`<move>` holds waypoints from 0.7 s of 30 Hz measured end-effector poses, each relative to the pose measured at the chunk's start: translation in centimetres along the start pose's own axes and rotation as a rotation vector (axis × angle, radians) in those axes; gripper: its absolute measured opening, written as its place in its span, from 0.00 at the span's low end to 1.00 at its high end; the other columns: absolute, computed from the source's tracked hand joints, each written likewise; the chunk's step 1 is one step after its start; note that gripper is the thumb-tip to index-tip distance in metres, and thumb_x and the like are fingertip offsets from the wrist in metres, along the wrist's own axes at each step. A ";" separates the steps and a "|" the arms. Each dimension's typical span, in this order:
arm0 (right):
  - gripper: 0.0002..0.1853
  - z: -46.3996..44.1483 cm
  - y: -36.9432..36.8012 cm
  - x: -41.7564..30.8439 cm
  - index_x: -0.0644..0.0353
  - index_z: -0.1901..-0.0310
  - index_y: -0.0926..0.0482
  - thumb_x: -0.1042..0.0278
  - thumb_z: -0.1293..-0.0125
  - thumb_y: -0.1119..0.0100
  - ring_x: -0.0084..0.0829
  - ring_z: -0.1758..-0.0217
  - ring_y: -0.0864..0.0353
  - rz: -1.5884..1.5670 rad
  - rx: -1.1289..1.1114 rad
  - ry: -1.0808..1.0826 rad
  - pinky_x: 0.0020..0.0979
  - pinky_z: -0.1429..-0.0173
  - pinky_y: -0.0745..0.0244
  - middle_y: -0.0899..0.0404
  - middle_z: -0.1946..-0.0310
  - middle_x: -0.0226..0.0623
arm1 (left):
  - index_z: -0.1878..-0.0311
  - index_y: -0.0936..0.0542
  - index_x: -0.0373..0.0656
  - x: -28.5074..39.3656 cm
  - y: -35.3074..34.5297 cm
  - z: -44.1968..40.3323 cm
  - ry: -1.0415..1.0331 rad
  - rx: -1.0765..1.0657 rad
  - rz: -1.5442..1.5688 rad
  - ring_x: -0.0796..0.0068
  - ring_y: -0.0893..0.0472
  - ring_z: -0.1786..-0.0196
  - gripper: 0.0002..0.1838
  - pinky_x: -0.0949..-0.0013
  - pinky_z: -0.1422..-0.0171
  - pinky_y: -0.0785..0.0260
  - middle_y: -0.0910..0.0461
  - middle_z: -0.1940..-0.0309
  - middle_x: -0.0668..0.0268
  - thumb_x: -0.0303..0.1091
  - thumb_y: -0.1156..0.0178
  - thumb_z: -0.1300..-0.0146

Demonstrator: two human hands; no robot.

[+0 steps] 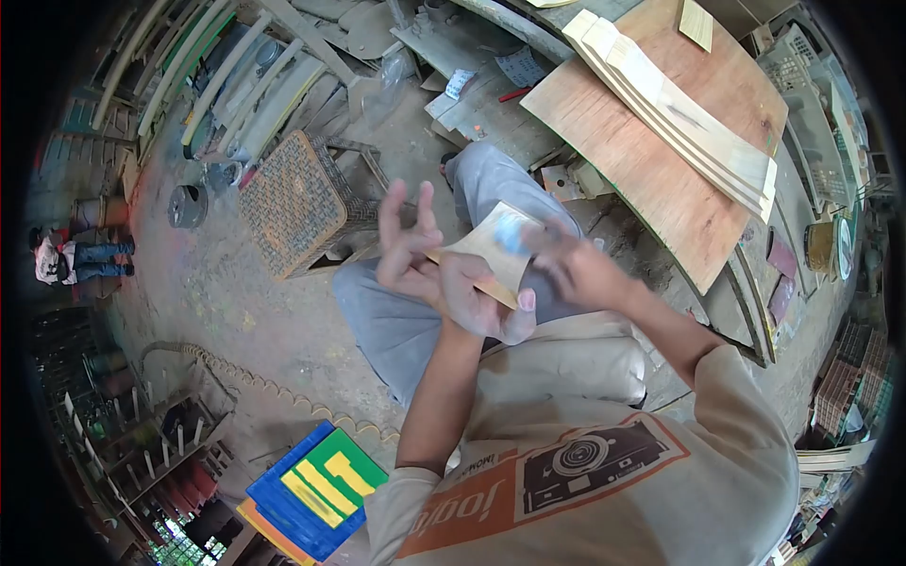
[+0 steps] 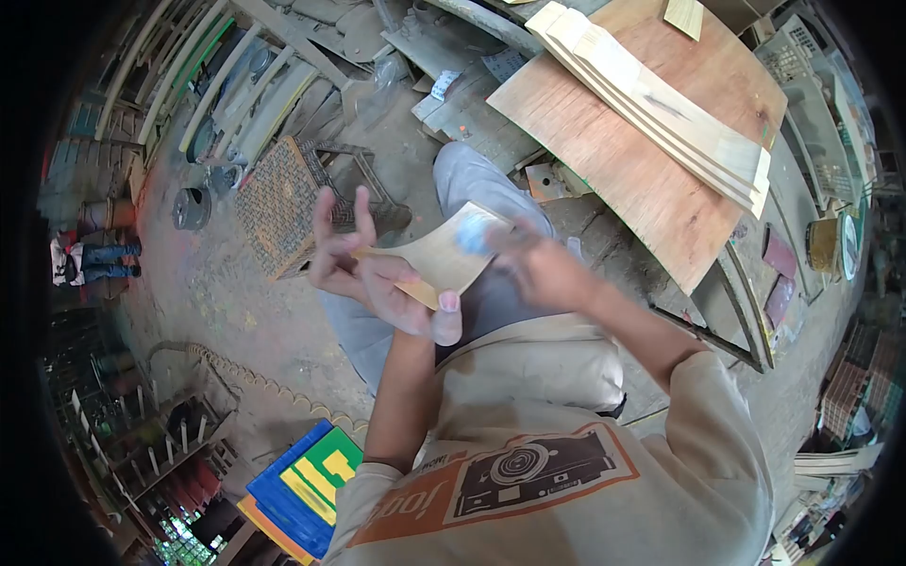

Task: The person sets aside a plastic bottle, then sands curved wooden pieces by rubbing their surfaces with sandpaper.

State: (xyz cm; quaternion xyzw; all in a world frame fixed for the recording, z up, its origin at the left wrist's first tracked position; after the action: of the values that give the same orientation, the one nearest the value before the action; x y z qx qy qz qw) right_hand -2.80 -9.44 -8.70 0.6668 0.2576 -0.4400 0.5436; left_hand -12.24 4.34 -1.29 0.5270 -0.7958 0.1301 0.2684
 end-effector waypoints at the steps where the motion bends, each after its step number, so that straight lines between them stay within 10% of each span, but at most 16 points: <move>1: 0.19 0.2 -0.1 -2.7 0.62 0.41 0.26 0.77 0.34 0.49 0.47 0.45 0.21 -0.063 0.002 0.106 0.43 0.31 0.37 0.24 0.44 0.50 | 0.77 0.39 0.42 0.2 0.4 -0.4 0.009 -0.004 0.000 0.32 0.47 0.32 0.30 0.32 0.34 0.38 0.47 0.54 0.56 0.58 0.38 0.45; 3: 0.20 0.3 0.3 -5.0 0.62 0.40 0.27 0.76 0.34 0.48 0.47 0.41 0.23 -0.230 0.029 0.225 0.42 0.32 0.35 0.24 0.43 0.50 | 0.77 0.39 0.41 0.2 0.9 -1.3 0.016 -0.063 0.038 0.31 0.46 0.32 0.29 0.32 0.33 0.39 0.48 0.54 0.56 0.58 0.39 0.45; 5: 0.19 0.3 -0.4 -0.1 0.65 0.40 0.27 0.75 0.32 0.49 0.45 0.38 0.25 -0.074 -0.074 -0.138 0.43 0.30 0.38 0.25 0.42 0.49 | 0.77 0.40 0.43 -0.1 0.5 -0.7 -0.025 0.039 0.025 0.43 0.33 0.42 0.29 0.44 0.42 0.29 0.44 0.57 0.56 0.58 0.40 0.46; 8: 0.20 -0.8 0.1 0.3 0.65 0.39 0.28 0.77 0.34 0.50 0.45 0.36 0.27 0.095 0.013 0.173 0.44 0.28 0.40 0.26 0.40 0.50 | 0.81 0.39 0.45 -0.8 0.5 -1.8 0.045 -0.075 -0.055 0.62 0.36 0.69 0.26 0.65 0.66 0.45 0.35 0.75 0.60 0.56 0.42 0.48; 10: 0.20 -0.1 -0.1 -5.5 0.64 0.40 0.27 0.77 0.35 0.49 0.46 0.35 0.28 -0.247 0.037 0.244 0.44 0.27 0.41 0.28 0.40 0.51 | 0.80 0.38 0.44 -0.7 1.2 -2.7 0.079 -0.124 -0.026 0.62 0.36 0.69 0.26 0.64 0.67 0.45 0.36 0.75 0.60 0.56 0.41 0.49; 21: 0.19 -0.5 -1.4 0.5 0.63 0.41 0.26 0.74 0.33 0.50 0.47 0.38 0.26 -0.010 0.096 0.091 0.44 0.26 0.43 0.27 0.41 0.51 | 0.80 0.38 0.42 -3.1 0.3 -2.1 0.089 -0.143 0.077 0.62 0.37 0.70 0.26 0.64 0.66 0.49 0.40 0.76 0.58 0.56 0.41 0.54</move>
State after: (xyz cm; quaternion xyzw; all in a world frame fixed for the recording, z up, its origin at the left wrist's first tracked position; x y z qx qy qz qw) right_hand -3.56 -8.59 -9.87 0.7101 0.2641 -0.4239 0.4963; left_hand -10.99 7.87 -1.25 0.4691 -0.8101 0.1067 0.3352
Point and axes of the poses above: each hand's wrist, its own z-axis away from the middle knuckle, its own y-axis out of the back of the hand, x = y × z, the point moved 4 cm from there along -z, towards the middle knuckle
